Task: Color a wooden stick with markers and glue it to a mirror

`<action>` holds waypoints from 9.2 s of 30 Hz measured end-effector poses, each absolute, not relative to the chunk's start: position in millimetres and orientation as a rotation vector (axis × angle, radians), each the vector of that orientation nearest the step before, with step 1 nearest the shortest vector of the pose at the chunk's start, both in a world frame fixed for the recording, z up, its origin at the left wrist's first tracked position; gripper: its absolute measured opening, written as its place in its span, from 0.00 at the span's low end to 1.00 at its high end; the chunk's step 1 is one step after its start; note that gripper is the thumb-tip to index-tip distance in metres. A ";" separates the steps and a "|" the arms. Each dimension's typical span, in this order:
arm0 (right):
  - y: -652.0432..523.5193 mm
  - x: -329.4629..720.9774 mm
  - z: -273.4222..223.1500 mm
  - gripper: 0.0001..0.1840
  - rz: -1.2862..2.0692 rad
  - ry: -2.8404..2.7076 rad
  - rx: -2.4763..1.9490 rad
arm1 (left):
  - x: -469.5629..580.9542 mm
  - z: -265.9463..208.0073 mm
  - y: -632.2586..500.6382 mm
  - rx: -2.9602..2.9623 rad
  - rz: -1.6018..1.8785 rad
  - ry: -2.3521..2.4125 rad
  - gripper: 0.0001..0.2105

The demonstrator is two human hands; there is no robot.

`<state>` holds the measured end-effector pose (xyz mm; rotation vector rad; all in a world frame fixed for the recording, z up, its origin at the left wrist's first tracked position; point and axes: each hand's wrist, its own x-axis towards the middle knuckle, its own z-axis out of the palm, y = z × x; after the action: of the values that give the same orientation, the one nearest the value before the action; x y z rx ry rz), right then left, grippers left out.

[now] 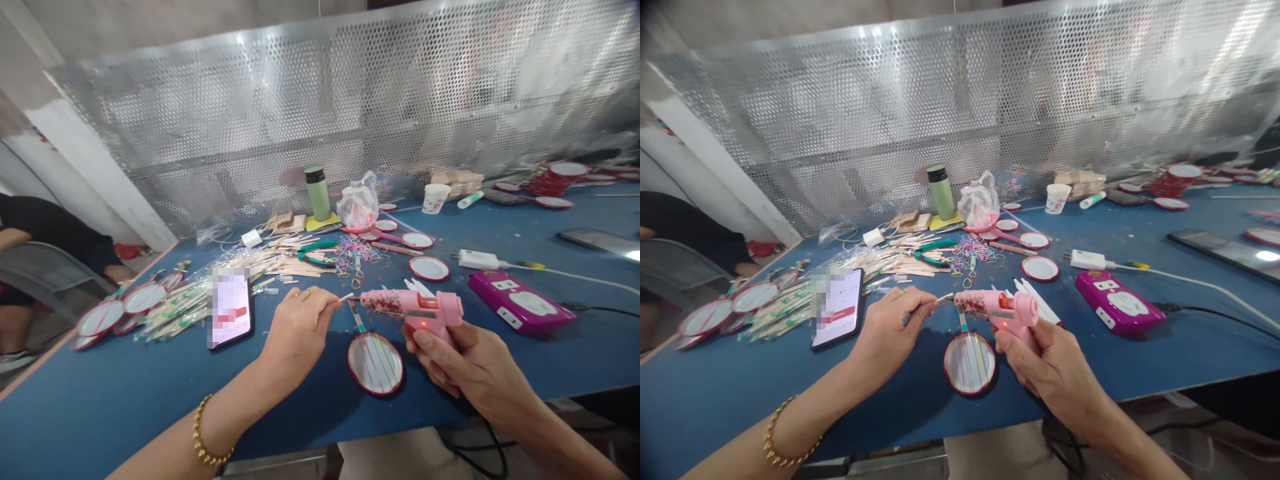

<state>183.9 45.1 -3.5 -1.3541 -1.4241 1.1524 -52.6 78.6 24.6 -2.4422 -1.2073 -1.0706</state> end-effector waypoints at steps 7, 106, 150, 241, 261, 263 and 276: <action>45.2 186.4 -16.7 0.33 1.123 -1.432 -1.312 | -52.4 25.6 78.0 -2.457 -1.052 -1.235 0.12; 17.6 150.9 -14.8 0.24 -0.206 -2.069 -0.943 | -57.8 25.5 96.5 -2.639 -1.202 -1.861 0.11; 17.4 152.6 -14.4 0.23 -0.167 -2.104 -0.934 | -56.1 28.0 90.2 -2.624 -1.172 -1.783 0.09; 18.2 152.3 -10.5 0.20 -0.224 -2.119 -0.891 | -55.8 26.3 88.8 -2.604 -1.195 -1.759 0.09; 18.0 153.1 -12.0 0.22 -0.195 -2.093 -0.890 | -54.7 27.7 87.4 -2.598 -1.172 -1.739 0.09; 18.0 153.1 -12.1 0.22 -0.200 -2.094 -0.884 | -54.9 28.1 87.0 -2.604 -1.172 -1.738 0.09; 17.6 153.6 -11.1 0.22 -0.186 -2.088 -0.889 | -55.3 27.8 87.1 -2.590 -1.181 -1.713 0.09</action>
<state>153.6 17.6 -11.1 -0.8887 -2.0877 -0.1857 -55.3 87.1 27.8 -2.5902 -1.7134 -1.1813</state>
